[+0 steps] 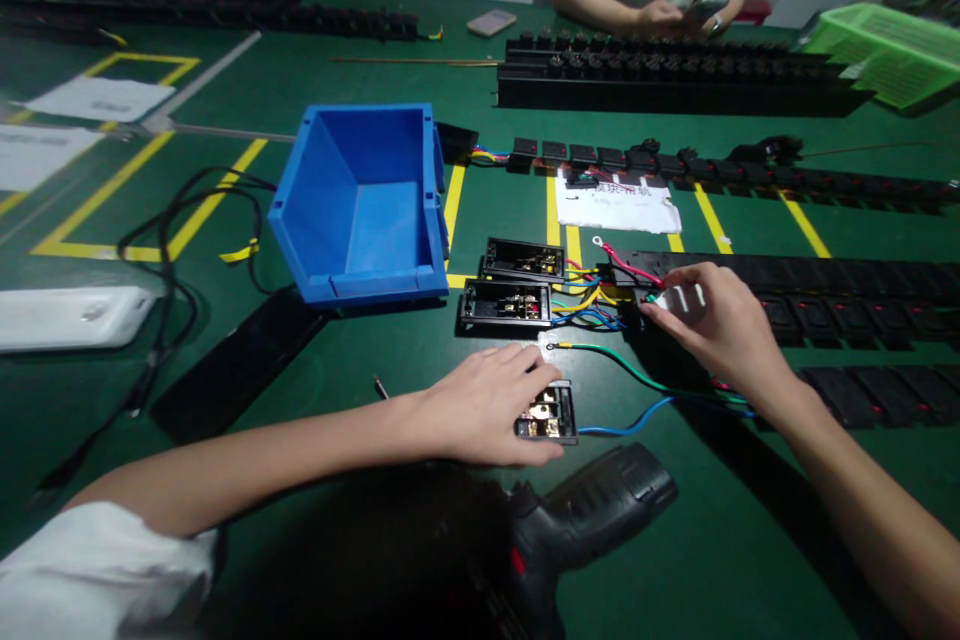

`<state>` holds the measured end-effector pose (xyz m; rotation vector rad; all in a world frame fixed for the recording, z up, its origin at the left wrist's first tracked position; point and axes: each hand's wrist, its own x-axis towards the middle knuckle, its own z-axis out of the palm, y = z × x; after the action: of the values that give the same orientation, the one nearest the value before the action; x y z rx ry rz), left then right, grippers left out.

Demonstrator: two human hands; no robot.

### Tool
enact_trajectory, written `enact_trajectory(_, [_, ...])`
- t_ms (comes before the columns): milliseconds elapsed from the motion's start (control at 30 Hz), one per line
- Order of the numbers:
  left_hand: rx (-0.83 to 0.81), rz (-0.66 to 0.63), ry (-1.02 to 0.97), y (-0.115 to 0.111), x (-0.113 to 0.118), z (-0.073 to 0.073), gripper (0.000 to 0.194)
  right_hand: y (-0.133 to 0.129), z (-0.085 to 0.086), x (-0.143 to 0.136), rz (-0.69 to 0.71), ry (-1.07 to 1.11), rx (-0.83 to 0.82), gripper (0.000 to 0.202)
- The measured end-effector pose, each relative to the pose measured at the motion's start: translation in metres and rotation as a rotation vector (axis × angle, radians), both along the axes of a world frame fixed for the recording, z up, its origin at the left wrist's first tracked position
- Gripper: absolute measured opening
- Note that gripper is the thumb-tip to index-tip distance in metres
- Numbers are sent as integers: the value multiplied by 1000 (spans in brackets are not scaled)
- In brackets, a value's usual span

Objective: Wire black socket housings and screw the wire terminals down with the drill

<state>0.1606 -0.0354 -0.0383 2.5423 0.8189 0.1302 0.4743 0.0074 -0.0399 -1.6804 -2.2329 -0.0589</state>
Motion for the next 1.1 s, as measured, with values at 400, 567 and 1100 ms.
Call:
enact_trajectory(400, [-9, 3, -13, 0, 0, 1, 59, -3, 8, -8, 94, 10, -36, 29])
enact_trajectory(567, [-12, 6, -6, 0, 0, 1, 59, -5, 11, -11, 129, 21, -41, 27])
enact_trajectory(1100, [-11, 5, -12, 0, 0, 1, 60, -9, 13, -18, 182, 23, -51, 33])
